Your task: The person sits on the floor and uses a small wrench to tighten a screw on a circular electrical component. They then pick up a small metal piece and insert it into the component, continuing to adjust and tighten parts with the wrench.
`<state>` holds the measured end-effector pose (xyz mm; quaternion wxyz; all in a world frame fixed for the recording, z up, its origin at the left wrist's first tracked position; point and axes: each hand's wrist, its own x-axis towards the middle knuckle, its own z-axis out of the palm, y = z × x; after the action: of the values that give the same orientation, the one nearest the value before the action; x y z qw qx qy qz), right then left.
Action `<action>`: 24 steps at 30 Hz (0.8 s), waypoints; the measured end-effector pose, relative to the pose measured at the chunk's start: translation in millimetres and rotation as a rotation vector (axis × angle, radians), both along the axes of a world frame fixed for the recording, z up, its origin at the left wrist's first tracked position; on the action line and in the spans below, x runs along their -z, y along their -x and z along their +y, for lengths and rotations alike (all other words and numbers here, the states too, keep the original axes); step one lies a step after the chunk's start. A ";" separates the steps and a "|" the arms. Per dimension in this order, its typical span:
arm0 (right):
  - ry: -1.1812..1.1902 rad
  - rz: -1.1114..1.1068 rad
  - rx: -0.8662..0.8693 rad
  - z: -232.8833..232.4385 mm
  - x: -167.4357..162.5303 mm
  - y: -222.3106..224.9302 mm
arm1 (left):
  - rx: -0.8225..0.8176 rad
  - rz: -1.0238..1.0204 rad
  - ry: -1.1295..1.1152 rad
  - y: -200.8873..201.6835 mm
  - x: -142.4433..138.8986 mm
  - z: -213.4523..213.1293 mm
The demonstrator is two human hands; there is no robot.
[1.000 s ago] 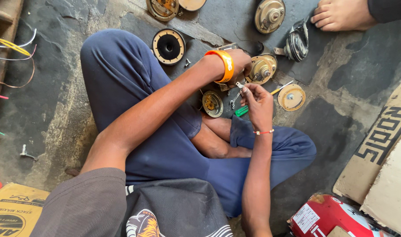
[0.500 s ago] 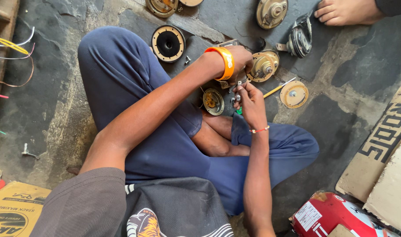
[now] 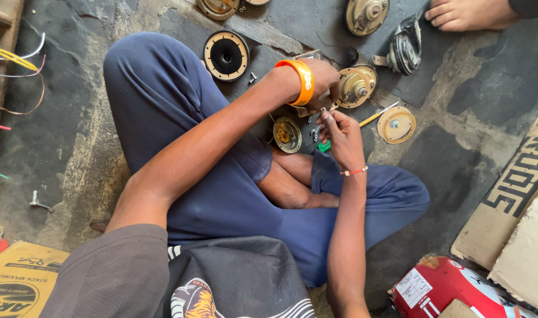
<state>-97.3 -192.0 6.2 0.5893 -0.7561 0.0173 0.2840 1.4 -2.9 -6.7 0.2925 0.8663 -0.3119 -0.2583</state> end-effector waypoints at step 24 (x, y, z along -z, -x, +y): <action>-0.196 0.148 0.026 -16.5 31.8 2.3 | -0.021 0.019 -0.116 3.4 -4.6 -8.5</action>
<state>-99.6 -208.4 -25.6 0.6612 -0.6716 0.0426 0.3317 -1.9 -11.4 -2.0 0.2476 0.8824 -0.2845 -0.2812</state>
